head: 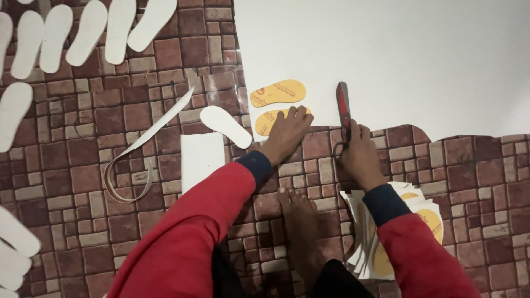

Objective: Placing shoe insole templates on a sheet of material and cutting them out with scissors

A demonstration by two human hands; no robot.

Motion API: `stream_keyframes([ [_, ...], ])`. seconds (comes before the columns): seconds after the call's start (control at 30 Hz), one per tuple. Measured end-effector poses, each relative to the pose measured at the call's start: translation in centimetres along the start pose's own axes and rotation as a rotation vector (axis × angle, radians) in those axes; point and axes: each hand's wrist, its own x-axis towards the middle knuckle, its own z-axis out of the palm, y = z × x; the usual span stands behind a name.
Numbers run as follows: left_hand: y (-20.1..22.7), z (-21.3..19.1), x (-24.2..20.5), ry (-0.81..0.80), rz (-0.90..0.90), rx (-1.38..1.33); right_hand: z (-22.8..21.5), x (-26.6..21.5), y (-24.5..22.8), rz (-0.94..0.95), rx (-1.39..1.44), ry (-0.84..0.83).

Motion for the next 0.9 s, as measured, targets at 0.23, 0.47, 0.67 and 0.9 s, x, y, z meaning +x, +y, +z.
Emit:
stream_keyframes([
  [0.23,-1.0,1.8,1.2,-0.191,-0.093,-0.071,-2.7,-2.3,-1.2,0.208,0.247,-0.157],
  [0.47,-2.1,-0.2,2.7,-0.273,-0.067,-0.097,-1.3,-7.5,-3.8,0.357,0.933,-0.552],
  [0.67,-1.9,-3.5,3.0,-0.324,-0.103,-0.166,-0.9,-7.4,-5.5,0.449,1.091,-0.601],
  [0.9,-1.0,-2.7,2.3,-0.251,-0.143,-0.117,-1.6,-4.4,-7.6,0.346,1.084,-0.528],
])
